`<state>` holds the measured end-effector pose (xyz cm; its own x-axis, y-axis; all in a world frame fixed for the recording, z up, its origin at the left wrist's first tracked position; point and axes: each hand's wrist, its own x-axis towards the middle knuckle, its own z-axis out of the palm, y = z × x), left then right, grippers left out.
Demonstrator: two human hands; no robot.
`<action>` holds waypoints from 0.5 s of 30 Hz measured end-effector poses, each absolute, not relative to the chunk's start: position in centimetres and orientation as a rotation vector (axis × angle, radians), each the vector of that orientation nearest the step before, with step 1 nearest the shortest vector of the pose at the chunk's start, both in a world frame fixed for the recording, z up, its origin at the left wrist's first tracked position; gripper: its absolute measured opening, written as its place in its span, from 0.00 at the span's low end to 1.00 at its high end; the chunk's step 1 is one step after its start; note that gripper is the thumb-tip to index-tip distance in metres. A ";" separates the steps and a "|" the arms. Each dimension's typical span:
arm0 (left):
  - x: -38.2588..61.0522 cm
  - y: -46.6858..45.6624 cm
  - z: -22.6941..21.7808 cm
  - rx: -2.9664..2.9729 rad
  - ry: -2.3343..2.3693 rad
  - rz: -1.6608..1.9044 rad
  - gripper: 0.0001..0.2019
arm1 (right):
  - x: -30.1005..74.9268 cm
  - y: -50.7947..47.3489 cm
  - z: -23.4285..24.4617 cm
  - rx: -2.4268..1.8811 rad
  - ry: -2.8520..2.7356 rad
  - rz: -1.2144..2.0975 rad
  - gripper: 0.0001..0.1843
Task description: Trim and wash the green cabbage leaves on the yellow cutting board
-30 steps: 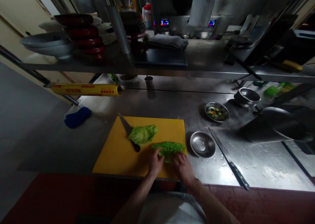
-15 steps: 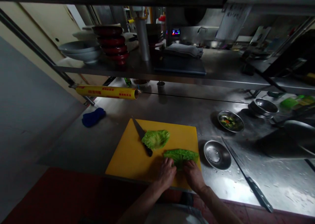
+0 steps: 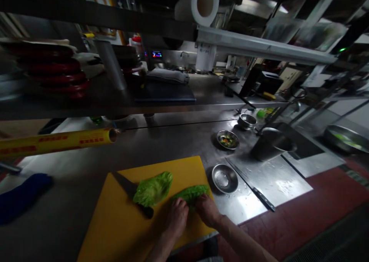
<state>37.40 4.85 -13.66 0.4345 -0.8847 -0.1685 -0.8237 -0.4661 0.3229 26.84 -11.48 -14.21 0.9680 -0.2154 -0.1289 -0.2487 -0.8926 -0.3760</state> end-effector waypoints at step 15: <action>33.8 4.2 -16.0 2.475 -1.177 -0.615 0.15 | 22.4 -11.6 -17.9 -2.457 0.279 -0.226 0.17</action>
